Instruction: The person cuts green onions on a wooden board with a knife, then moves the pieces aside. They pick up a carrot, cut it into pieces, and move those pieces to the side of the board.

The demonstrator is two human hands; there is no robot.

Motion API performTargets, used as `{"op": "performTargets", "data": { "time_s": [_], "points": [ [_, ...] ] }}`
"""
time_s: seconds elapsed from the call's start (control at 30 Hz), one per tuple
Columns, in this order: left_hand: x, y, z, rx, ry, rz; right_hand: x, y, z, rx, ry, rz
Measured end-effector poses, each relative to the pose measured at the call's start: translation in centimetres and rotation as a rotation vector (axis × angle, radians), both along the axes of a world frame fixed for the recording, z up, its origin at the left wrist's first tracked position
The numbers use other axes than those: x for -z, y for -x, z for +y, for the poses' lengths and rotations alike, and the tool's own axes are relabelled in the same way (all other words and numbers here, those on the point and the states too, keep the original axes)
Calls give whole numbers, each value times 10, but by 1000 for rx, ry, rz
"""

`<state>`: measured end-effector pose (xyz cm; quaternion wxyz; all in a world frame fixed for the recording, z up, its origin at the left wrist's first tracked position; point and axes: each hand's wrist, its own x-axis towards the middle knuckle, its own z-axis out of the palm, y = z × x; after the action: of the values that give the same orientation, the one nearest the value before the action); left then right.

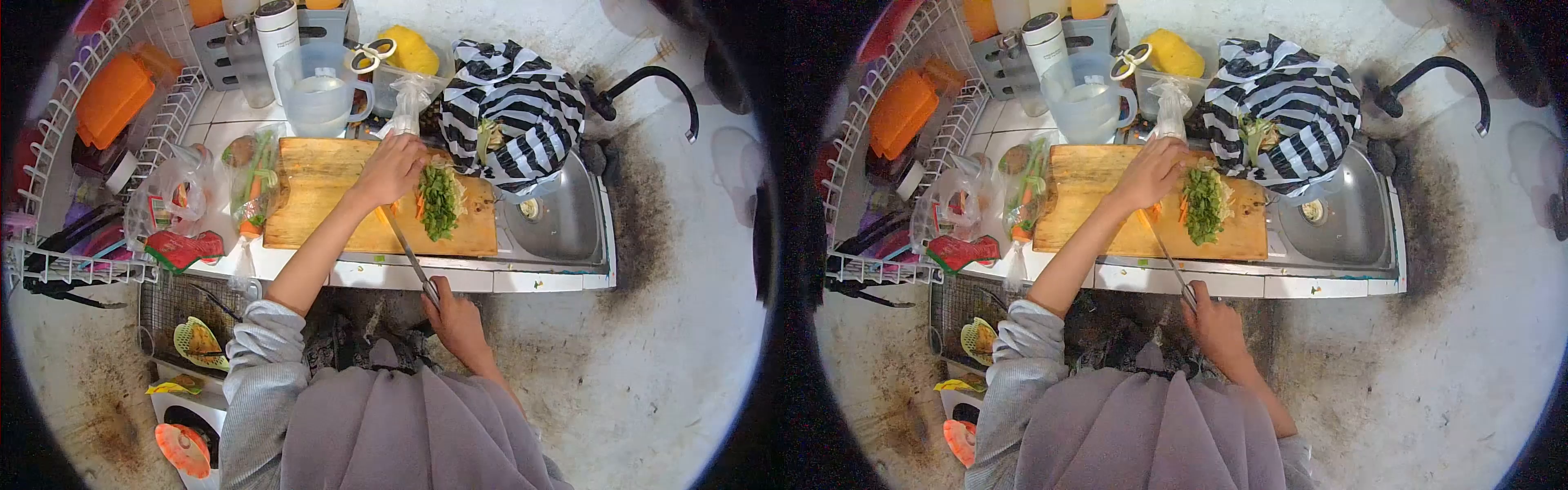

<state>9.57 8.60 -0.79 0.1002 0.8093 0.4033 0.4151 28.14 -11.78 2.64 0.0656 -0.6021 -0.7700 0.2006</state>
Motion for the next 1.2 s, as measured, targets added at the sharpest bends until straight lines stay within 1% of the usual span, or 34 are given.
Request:
{"op": "performTargets", "data": {
  "time_s": [0.2, 0.37, 0.63, 0.8, 0.87, 0.93, 1.0, 1.2],
  "points": [
    [1, -1, 0, -31, 24, 37, -2, 2, 2, 6, 18, 16],
    [-2, 0, -1, -11, 66, 32, -2, 2, 2, 9, 34, 52],
    [2, 3, -2, -31, 96, 84, -7, 1, 9, 7, 128, -11],
    [5, 3, -2, -66, 122, 115, -6, 3, 6, -2, 134, -57],
    [3, 6, -4, -59, 116, 119, -5, 5, 7, -3, 122, -73],
    [2, 6, -6, -47, 104, 122, -3, 5, 4, 0, 25, -71],
    [0, 7, -7, -58, 70, 41, 0, 2, 3, 3, 10, -65],
    [-11, 4, -3, -27, 50, 19, -5, -1, 5, 0, -9, -15]
  ]
}}
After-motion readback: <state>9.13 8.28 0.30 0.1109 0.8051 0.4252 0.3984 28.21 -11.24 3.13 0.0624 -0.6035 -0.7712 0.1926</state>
